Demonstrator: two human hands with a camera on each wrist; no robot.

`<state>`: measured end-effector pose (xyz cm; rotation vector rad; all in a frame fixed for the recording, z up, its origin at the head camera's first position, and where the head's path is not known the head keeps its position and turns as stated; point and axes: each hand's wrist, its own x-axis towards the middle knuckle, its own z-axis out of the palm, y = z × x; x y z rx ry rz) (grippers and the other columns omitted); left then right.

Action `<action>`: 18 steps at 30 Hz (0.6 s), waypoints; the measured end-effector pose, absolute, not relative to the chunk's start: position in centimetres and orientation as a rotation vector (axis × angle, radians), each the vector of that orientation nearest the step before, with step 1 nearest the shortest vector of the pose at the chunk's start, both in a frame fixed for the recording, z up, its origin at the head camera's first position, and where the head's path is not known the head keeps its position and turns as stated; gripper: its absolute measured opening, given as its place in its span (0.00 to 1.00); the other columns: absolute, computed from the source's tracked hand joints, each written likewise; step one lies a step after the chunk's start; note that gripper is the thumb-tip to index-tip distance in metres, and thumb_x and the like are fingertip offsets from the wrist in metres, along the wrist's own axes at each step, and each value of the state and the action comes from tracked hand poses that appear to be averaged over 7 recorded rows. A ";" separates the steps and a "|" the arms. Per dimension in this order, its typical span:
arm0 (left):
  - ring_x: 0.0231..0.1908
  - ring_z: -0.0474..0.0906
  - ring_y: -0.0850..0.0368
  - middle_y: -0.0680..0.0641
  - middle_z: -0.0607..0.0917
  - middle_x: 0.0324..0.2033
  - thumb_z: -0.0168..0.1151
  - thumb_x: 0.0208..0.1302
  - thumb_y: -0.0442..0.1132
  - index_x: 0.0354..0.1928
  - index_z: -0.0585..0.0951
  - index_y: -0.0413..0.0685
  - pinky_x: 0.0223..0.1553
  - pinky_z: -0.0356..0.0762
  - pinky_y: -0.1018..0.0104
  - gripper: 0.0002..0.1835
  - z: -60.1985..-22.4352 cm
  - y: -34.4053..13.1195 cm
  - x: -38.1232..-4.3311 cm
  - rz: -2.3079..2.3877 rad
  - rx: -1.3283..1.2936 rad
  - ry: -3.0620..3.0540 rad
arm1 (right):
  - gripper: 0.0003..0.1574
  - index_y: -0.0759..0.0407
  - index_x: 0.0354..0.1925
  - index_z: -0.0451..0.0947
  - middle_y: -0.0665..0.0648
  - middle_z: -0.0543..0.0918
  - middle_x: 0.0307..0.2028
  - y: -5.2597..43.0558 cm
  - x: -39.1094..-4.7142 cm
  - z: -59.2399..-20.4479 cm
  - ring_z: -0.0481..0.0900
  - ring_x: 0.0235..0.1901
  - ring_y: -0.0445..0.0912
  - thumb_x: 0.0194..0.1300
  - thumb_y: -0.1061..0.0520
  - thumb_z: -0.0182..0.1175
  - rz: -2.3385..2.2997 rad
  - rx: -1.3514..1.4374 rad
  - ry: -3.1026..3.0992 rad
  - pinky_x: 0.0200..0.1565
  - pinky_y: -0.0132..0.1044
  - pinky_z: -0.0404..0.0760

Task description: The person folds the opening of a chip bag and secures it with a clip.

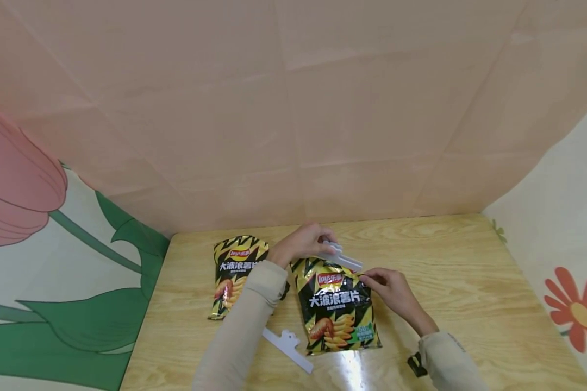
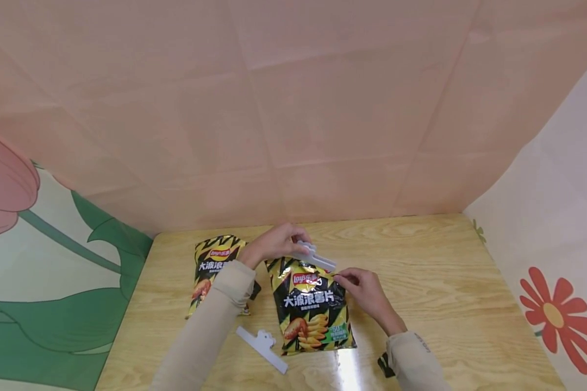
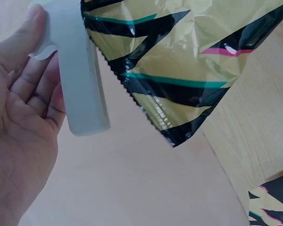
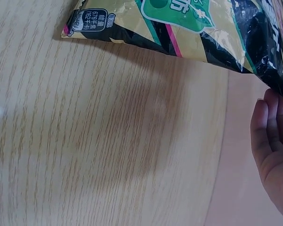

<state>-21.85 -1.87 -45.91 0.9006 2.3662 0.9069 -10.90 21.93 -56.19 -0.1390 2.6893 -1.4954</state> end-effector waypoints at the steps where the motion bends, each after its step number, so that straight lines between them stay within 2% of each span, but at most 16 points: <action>1: 0.31 0.79 0.64 0.52 0.87 0.36 0.67 0.65 0.42 0.43 0.87 0.50 0.34 0.77 0.75 0.08 -45.8 -1.9 -21.8 0.904 0.907 2.370 | 0.08 0.60 0.39 0.86 0.55 0.88 0.34 21.9 -10.9 -56.2 0.80 0.30 0.39 0.68 0.57 0.63 -1.492 -0.132 2.689 0.33 0.30 0.79; 13: 0.30 0.78 0.63 0.54 0.87 0.33 0.67 0.64 0.41 0.39 0.87 0.50 0.32 0.76 0.75 0.05 -44.7 -1.7 -21.3 0.832 0.909 2.394 | 0.10 0.59 0.39 0.86 0.55 0.87 0.33 21.7 -10.9 -56.4 0.80 0.30 0.45 0.68 0.54 0.63 -1.513 -0.091 2.683 0.31 0.30 0.77; 18: 0.29 0.78 0.63 0.55 0.86 0.32 0.67 0.64 0.41 0.37 0.87 0.50 0.30 0.76 0.75 0.04 -45.2 -2.1 -21.2 0.801 0.916 2.405 | 0.08 0.61 0.40 0.85 0.56 0.88 0.34 21.5 -10.7 -56.7 0.81 0.31 0.40 0.68 0.56 0.63 -1.562 -0.118 2.712 0.32 0.30 0.79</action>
